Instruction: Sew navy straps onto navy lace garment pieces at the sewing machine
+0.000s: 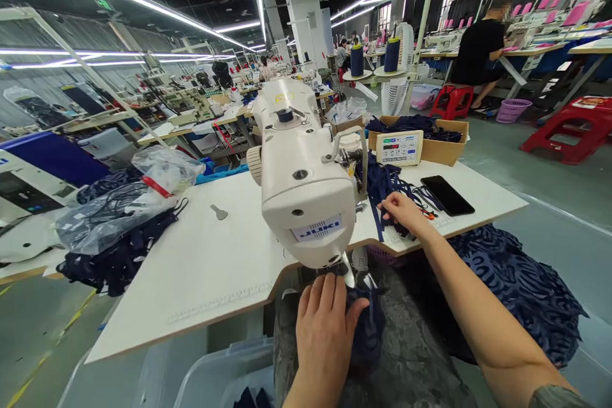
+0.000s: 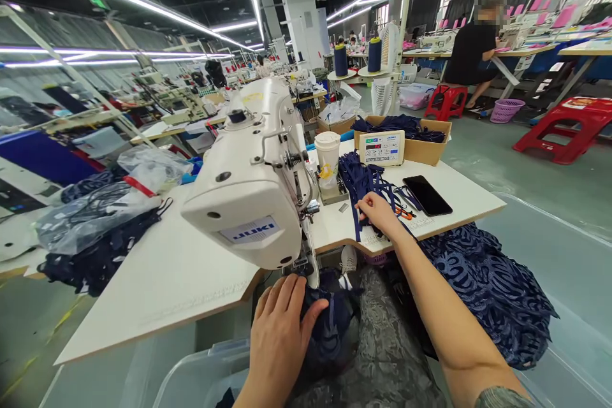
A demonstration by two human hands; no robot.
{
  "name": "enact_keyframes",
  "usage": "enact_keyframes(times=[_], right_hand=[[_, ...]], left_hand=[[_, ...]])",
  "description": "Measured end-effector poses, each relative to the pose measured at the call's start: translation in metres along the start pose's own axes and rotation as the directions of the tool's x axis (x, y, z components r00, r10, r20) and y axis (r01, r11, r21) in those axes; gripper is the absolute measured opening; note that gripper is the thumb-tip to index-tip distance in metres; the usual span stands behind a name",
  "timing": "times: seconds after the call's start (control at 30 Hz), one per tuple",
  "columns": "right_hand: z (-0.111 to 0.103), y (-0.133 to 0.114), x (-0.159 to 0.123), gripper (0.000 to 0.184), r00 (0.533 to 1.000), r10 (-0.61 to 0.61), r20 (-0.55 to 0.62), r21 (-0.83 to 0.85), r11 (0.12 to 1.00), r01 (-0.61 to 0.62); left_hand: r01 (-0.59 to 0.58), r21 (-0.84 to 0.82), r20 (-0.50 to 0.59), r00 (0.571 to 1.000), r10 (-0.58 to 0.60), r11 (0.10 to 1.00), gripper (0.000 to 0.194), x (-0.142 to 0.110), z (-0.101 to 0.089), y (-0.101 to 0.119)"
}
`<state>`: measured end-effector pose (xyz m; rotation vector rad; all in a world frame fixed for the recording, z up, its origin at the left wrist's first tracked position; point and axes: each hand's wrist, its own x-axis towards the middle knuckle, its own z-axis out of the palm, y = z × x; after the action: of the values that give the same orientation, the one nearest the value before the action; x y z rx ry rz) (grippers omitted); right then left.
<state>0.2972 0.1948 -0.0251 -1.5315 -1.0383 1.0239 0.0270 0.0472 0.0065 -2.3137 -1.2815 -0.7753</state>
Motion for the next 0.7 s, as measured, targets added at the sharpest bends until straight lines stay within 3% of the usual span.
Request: enact_keyframes(times=[0.17,0.3,0.4,0.47,0.57,0.7], right_hand=[[-0.008,0.004,-0.055,0.034,0.998,0.027,0.052,0.47,0.881,-0.048],[0.009,0.012,-0.115,0.034,0.981,0.079,0.178,0.612,0.772,-0.174],[0.022,0.005,-0.145,0.034,0.91,0.13,0.395,0.6,0.713,-0.362],[0.029,-0.005,-0.153,0.042,0.865,0.119,0.487,0.537,0.741,-0.404],[0.038,-0.017,-0.149,0.049,0.876,0.044,0.48,0.393,0.882,-0.259],[0.047,-0.023,-0.133,0.037,0.843,-0.072,0.533,0.174,0.984,-0.026]], left_hand=[[0.036,-0.098,0.027,0.999,-0.033,0.995,0.022,-0.002,0.002,0.003],[0.03,-0.26,0.069,0.998,-0.013,0.965,0.022,-0.004,-0.002,0.0],[0.023,-0.377,0.073,0.997,0.005,0.926,0.025,-0.006,-0.007,-0.006],[0.013,-0.432,0.07,0.997,0.019,0.902,0.026,-0.007,-0.009,-0.011],[-0.005,-0.477,0.091,0.994,0.055,0.879,0.028,-0.01,-0.01,-0.02],[0.02,-0.535,0.142,0.988,0.067,0.845,0.031,-0.016,-0.007,-0.03]])
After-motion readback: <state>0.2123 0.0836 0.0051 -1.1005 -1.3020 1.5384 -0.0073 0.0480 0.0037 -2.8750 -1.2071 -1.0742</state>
